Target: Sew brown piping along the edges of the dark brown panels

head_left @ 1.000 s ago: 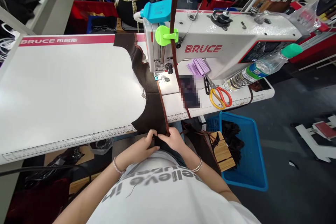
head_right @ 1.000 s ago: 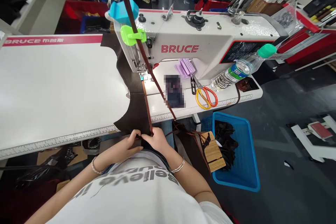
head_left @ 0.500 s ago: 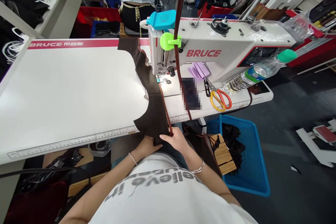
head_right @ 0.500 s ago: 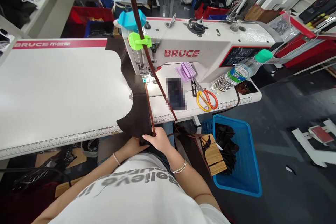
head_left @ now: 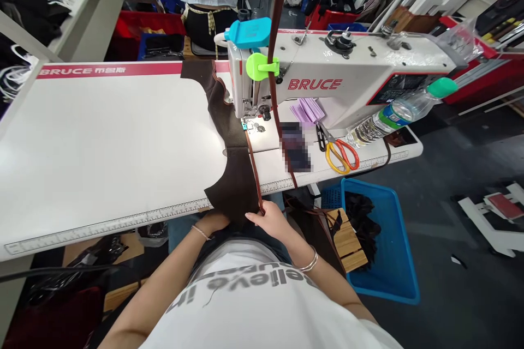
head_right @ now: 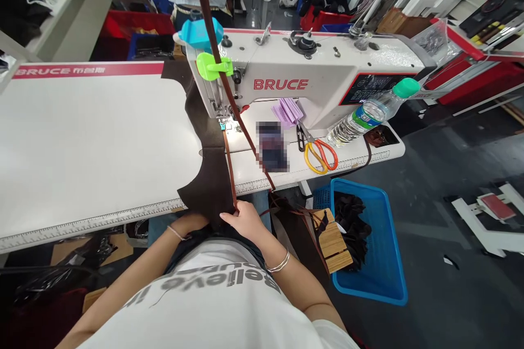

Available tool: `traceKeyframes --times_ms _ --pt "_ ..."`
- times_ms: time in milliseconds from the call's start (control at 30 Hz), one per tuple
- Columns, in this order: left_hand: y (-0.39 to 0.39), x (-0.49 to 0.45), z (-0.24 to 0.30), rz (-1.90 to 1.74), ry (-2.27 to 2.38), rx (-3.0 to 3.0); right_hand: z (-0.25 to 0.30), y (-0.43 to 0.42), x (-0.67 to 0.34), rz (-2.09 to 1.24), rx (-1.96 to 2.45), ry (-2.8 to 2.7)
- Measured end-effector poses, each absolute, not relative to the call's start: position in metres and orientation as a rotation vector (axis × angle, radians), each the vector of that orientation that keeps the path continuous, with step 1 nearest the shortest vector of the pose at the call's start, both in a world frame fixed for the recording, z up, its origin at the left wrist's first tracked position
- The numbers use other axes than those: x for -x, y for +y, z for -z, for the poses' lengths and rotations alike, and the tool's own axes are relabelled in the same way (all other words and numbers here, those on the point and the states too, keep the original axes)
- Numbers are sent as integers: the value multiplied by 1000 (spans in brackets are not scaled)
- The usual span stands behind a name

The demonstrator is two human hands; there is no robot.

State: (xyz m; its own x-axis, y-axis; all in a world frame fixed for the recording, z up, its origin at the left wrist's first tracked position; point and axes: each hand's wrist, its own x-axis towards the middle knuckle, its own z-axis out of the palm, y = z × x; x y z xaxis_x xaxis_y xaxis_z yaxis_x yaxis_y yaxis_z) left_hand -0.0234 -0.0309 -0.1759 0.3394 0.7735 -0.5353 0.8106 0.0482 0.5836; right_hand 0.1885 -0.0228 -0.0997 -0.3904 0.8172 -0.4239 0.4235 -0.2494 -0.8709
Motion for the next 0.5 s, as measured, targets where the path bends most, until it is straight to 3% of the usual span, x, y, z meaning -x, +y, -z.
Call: traceKeyframes --times_ms 300,500 --pt "-48 60 82 109 1359 -1631 94 -19 -189 -1562 1493 -1740" --pt "-43 58 18 -153 1228 -1548 84 -18 -195 -1550 1484 -1664"
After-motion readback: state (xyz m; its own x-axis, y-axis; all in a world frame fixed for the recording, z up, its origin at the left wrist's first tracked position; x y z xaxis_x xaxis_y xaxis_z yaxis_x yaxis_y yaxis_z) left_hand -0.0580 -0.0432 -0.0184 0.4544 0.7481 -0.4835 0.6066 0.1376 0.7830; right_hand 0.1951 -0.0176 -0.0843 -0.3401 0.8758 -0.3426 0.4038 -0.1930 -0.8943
